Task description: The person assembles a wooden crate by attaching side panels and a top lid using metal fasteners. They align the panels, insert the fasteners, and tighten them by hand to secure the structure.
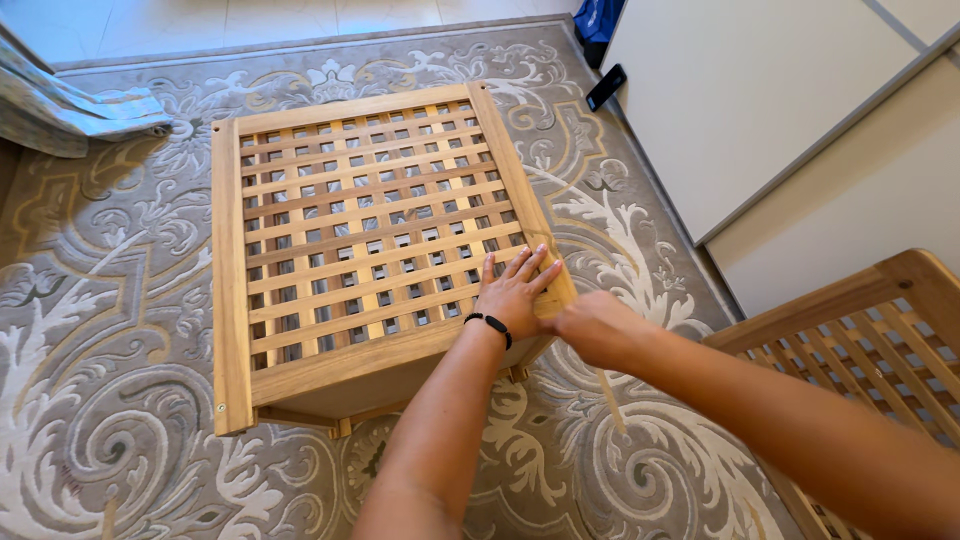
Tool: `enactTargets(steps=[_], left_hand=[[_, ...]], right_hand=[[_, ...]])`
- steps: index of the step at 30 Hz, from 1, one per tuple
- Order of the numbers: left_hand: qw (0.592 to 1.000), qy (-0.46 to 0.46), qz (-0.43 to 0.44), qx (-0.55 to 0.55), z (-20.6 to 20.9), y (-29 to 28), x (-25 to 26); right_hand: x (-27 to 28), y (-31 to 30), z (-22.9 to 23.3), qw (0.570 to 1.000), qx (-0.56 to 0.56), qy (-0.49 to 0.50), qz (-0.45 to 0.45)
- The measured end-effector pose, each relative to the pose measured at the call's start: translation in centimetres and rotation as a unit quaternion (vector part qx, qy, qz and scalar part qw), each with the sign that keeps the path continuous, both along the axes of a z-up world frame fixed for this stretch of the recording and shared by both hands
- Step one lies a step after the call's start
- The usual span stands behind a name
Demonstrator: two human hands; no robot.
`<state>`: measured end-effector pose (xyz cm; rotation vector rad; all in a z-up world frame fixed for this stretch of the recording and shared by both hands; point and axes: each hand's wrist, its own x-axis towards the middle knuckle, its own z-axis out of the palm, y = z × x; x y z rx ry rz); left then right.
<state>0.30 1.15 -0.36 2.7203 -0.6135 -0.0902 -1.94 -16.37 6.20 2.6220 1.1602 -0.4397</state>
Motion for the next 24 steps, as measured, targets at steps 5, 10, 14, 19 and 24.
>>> enactTargets(steps=[5, 10, 14, 19, 24], left_hand=[[0.999, 0.041, -0.002, -0.013, 0.5, 0.1, -0.2], [0.999, 0.047, -0.003, 0.002, 1.1, 0.1, -0.2], [0.999, 0.051, -0.001, 0.009, 1.0, 0.1, -0.2], [0.999, 0.045, -0.005, 0.006, 0.6, 0.2, -0.1], [0.999, 0.021, -0.01, 0.022, -0.8, -0.1, 0.4]], right_hand=[[2.1, -3.7, 3.5, 0.961, -0.122, 0.054, -0.243], [5.7, -2.5, 1.1, 0.963, -0.032, -0.086, -0.252], [5.6, -2.5, -2.2, 0.961, 0.084, -0.119, -0.236], [6.7, -2.2, -2.1, 0.969, 0.135, -0.119, -0.17], [5.1, 1.4, -3.1, 0.998, 0.028, -0.029, -0.057]])
